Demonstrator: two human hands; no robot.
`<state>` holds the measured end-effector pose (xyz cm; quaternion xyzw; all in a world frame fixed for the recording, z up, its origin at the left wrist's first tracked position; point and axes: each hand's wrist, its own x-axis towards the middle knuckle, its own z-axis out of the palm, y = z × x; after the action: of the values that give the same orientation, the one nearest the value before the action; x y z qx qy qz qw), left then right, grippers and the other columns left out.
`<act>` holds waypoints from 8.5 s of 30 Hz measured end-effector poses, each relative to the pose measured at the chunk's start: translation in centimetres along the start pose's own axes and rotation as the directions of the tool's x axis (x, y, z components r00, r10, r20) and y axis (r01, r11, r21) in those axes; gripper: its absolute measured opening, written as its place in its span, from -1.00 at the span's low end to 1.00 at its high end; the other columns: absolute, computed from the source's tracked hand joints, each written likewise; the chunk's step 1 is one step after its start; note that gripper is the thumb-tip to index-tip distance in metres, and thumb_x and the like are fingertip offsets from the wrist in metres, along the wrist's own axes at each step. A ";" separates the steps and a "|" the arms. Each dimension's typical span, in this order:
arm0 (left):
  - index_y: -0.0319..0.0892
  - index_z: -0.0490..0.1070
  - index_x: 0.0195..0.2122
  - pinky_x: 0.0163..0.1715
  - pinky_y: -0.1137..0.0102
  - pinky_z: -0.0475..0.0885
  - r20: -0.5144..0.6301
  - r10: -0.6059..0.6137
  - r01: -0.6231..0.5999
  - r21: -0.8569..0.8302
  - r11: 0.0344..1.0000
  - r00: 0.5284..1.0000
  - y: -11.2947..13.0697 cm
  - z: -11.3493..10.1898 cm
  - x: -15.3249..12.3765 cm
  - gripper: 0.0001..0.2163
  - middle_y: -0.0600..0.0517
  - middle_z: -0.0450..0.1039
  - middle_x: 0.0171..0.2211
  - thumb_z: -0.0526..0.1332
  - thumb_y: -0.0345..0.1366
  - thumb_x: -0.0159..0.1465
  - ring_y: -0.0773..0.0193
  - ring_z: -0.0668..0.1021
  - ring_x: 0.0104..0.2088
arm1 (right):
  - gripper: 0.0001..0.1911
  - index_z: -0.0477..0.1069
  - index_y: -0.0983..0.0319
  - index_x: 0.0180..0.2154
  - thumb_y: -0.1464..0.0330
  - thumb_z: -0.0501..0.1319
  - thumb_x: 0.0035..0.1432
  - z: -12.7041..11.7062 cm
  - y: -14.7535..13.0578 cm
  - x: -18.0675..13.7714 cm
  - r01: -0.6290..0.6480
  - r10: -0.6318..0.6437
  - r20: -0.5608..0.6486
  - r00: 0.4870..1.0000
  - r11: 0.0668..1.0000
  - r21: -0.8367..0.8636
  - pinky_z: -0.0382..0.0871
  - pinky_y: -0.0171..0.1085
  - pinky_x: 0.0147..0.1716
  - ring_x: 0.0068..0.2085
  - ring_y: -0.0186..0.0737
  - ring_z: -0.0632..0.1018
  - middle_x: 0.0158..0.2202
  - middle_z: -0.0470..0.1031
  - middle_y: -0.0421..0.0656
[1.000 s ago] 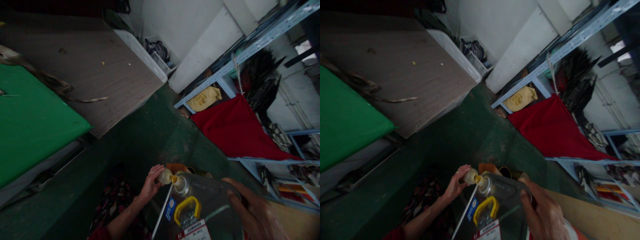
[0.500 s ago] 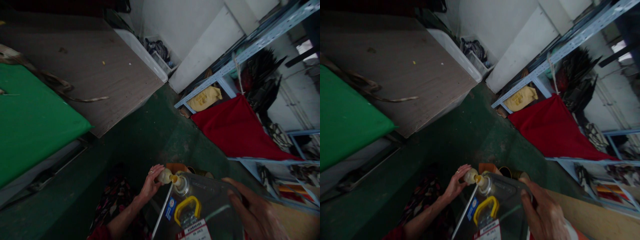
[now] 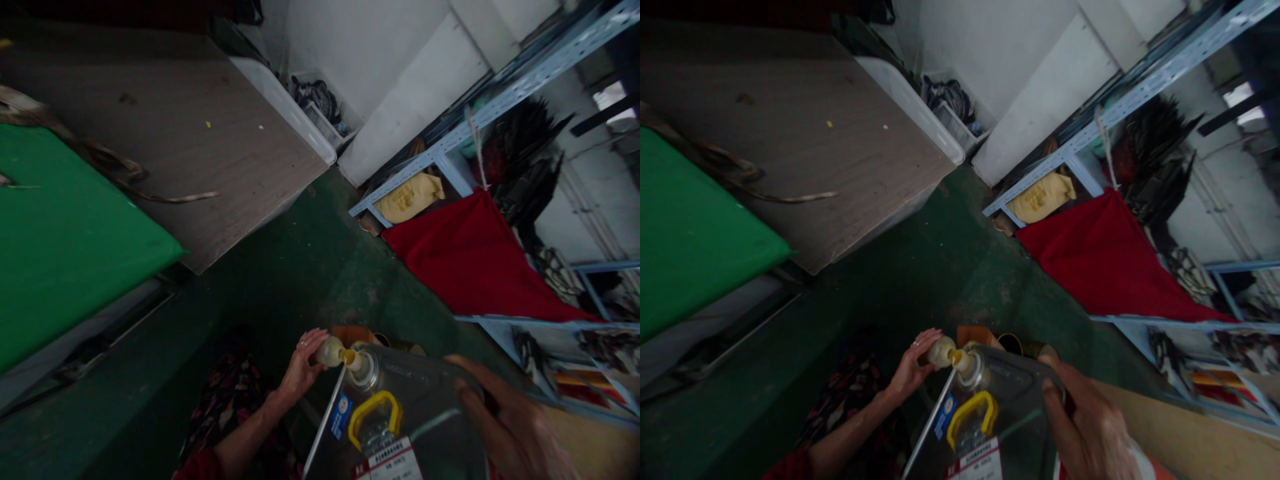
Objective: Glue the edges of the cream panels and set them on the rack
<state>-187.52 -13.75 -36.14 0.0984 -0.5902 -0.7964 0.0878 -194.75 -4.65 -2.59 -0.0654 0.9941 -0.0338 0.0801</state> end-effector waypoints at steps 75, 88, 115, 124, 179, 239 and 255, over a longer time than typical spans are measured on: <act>-0.05 0.44 0.08 0.23 -0.11 0.08 0.003 -0.014 0.014 -0.031 0.999 1.000 0.6 -0.5 0.2 -0.43 -0.14 0.44 0.11 0.42 -0.43 0.00 -0.09 0.38 0.18 | -0.51 0.46 0.13 -0.03 -0.01 0.06 0.19 -0.2 0.7 0.2 0.044 -0.042 0.033 0.999 0.998 -0.039 0.33 -0.13 0.13 0.03 -0.06 0.52 -0.02 0.53 -0.16; -0.02 0.46 0.06 0.22 -0.11 0.12 -0.017 -0.014 0.013 -0.043 0.999 1.000 0.6 -0.3 0.2 -0.43 -0.12 0.46 0.08 0.42 -0.47 -0.03 -0.08 0.40 0.16 | -0.55 0.46 0.14 -0.04 0.02 0.06 0.22 -0.1 -0.3 0.0 0.056 -0.056 -0.003 0.998 0.998 0.018 0.30 -0.13 0.15 0.01 -0.05 0.52 -0.05 0.54 -0.13; -0.06 0.43 0.08 0.21 -0.11 0.10 -0.005 0.028 -0.028 -0.031 0.999 1.000 0.1 -0.1 0.1 -0.43 -0.13 0.44 0.10 0.41 -0.46 0.01 -0.08 0.39 0.16 | -0.54 0.43 0.11 -0.03 0.01 0.07 0.18 0.0 -0.3 0.0 -0.025 0.025 0.014 1.000 0.999 0.046 0.20 -0.08 0.20 0.07 -0.04 0.46 -0.01 0.51 -0.17; -0.05 0.42 0.09 0.21 -0.12 0.09 0.002 0.031 -0.031 -0.033 0.999 1.000 0.2 -0.2 0.1 -0.42 -0.13 0.44 0.11 0.40 -0.47 0.01 -0.09 0.38 0.17 | -0.54 0.43 0.08 -0.02 -0.01 0.03 0.21 0.1 -0.1 0.0 -0.014 0.014 0.017 1.000 1.000 0.009 0.24 0.00 0.18 0.07 0.01 0.47 0.00 0.50 -0.15; -0.06 0.43 0.08 0.22 -0.12 0.11 0.024 0.023 -0.022 -0.063 0.998 0.999 0.7 -0.2 0.2 -0.44 -0.15 0.44 0.10 0.43 -0.41 0.01 -0.08 0.38 0.17 | -0.48 0.47 0.08 -0.04 -0.08 0.06 0.14 -0.5 0.2 0.1 -0.104 0.104 0.002 0.995 0.994 -0.029 0.34 -0.22 0.11 0.03 -0.09 0.51 -0.06 0.55 -0.24; -0.07 0.41 0.09 0.19 -0.11 0.15 0.027 0.072 -0.070 -0.081 0.994 0.997 1.1 -0.3 0.2 -0.42 -0.15 0.43 0.11 0.43 -0.42 0.01 -0.10 0.38 0.17 | -0.49 0.48 0.06 -0.05 -0.06 0.12 0.08 -0.2 0.3 -0.3 -0.169 0.171 -0.014 0.985 0.982 0.082 0.27 -0.29 0.14 0.01 -0.10 0.51 -0.07 0.54 -0.25; -0.06 0.41 0.09 0.18 -0.11 0.16 0.034 0.068 -0.066 -0.065 0.996 0.997 0.9 -0.2 0.4 -0.43 -0.15 0.43 0.10 0.42 -0.42 0.02 -0.09 0.38 0.17 | -0.52 0.47 0.04 -0.07 -0.07 0.12 0.09 -0.4 -0.2 -0.5 -0.173 0.174 0.005 0.985 0.978 0.115 0.25 -0.35 0.14 0.03 -0.15 0.48 -0.05 0.52 -0.27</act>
<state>-187.79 -14.29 -35.33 0.0612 -0.5690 -0.8131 0.1067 -194.32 -4.72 -2.08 0.0264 0.9926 -0.0839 0.0839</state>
